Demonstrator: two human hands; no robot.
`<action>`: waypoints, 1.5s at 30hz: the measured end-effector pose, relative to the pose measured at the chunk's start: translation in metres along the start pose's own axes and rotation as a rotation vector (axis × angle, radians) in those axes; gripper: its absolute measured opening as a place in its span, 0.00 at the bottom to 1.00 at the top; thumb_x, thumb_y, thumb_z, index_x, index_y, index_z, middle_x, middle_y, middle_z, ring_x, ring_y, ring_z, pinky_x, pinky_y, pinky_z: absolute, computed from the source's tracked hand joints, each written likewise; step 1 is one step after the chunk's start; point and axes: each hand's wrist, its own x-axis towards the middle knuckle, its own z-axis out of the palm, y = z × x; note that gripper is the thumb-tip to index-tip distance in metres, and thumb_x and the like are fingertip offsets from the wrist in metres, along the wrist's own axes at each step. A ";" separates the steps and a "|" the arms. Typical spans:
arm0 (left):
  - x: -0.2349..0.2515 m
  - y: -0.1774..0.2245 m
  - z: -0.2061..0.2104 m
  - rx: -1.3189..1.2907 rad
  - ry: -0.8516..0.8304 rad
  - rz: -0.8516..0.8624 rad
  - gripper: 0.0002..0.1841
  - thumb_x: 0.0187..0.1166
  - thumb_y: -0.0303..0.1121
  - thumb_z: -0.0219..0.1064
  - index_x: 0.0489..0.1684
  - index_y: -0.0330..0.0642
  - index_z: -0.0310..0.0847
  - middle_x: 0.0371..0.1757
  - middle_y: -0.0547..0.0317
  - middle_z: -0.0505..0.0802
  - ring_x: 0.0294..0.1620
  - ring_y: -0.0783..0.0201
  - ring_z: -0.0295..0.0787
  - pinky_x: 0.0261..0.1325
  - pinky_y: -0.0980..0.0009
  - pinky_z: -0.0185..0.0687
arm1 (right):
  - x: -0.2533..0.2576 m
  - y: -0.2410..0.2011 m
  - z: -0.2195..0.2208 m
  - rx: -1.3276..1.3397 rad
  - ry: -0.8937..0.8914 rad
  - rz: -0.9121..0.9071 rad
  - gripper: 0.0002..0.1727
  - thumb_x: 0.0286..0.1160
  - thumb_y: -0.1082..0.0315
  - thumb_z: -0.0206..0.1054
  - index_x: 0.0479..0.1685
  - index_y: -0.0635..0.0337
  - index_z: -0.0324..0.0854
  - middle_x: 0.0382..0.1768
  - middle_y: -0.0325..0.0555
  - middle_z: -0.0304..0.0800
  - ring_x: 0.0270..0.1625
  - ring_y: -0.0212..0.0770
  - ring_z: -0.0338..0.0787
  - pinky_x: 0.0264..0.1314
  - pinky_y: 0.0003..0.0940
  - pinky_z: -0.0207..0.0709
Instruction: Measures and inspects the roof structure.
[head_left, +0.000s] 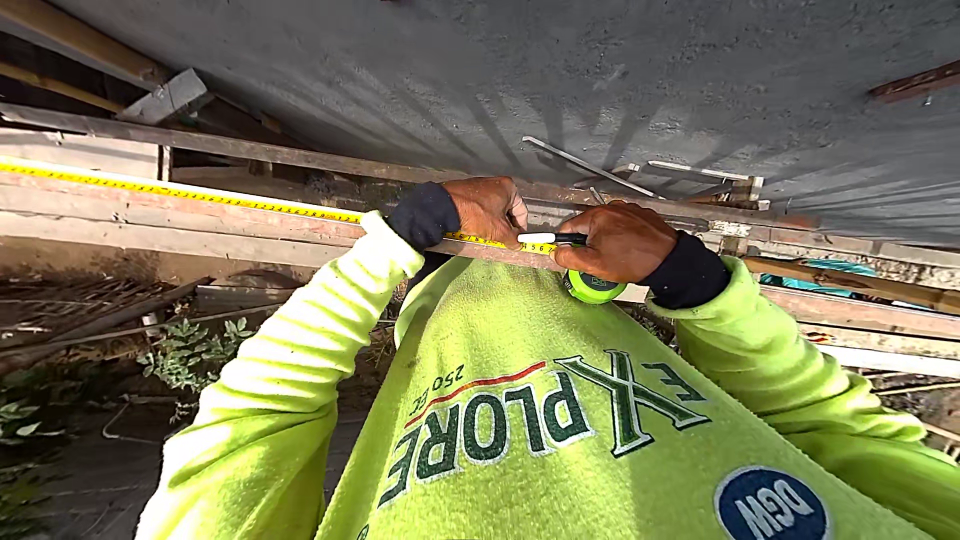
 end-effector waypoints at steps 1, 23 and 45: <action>0.001 0.003 0.001 0.006 -0.003 -0.013 0.09 0.75 0.38 0.77 0.35 0.41 0.90 0.27 0.61 0.89 0.28 0.67 0.81 0.36 0.63 0.77 | 0.000 0.000 -0.001 0.004 -0.010 0.000 0.20 0.74 0.42 0.63 0.25 0.44 0.86 0.22 0.39 0.85 0.32 0.46 0.87 0.29 0.53 0.70; 0.003 0.005 -0.011 -0.017 -0.060 -0.013 0.06 0.77 0.33 0.74 0.35 0.41 0.91 0.28 0.63 0.90 0.27 0.72 0.81 0.36 0.69 0.76 | 0.002 0.001 -0.002 0.009 -0.008 0.012 0.20 0.73 0.43 0.62 0.19 0.43 0.81 0.18 0.36 0.81 0.28 0.42 0.85 0.26 0.50 0.68; 0.011 0.007 -0.004 0.061 -0.076 -0.028 0.08 0.75 0.36 0.77 0.34 0.42 0.90 0.27 0.63 0.89 0.27 0.70 0.80 0.35 0.66 0.75 | 0.002 -0.002 -0.001 0.002 -0.025 0.029 0.20 0.73 0.42 0.63 0.22 0.45 0.83 0.20 0.39 0.82 0.31 0.45 0.86 0.28 0.51 0.68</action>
